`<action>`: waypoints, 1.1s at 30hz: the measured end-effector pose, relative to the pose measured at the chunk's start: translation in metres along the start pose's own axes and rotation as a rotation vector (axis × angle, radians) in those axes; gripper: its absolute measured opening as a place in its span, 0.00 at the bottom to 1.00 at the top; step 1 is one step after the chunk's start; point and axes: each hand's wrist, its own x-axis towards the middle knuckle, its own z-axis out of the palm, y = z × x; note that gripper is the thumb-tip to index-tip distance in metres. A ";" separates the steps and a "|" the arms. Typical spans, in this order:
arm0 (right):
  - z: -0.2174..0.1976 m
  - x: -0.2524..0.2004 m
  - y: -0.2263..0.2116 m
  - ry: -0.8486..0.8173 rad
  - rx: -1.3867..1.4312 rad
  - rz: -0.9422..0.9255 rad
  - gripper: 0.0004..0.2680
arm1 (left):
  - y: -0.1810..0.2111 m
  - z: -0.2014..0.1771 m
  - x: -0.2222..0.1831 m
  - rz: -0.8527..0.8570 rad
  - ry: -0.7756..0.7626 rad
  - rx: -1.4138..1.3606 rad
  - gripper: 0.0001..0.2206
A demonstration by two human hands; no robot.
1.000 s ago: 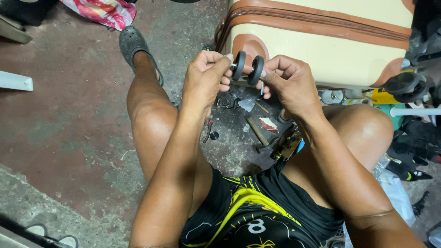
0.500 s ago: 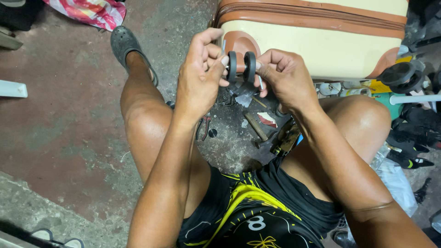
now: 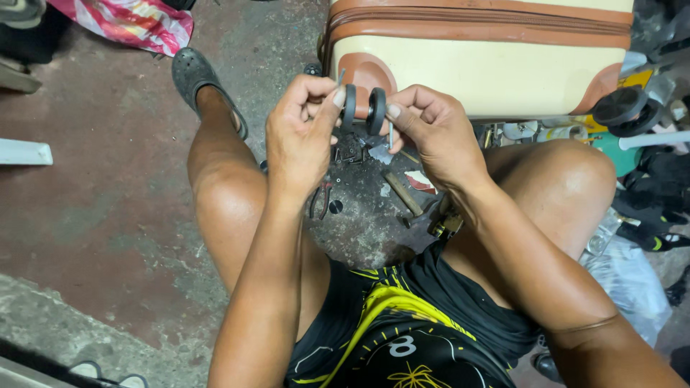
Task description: The person attaches components to a suitcase wheel assembly by hand and using a tool, then fits the completed wheel onto a suitcase base.
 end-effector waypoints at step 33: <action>0.008 0.006 -0.007 0.214 -0.512 -0.285 0.03 | -0.005 -0.009 -0.006 -0.192 -0.188 -0.043 0.10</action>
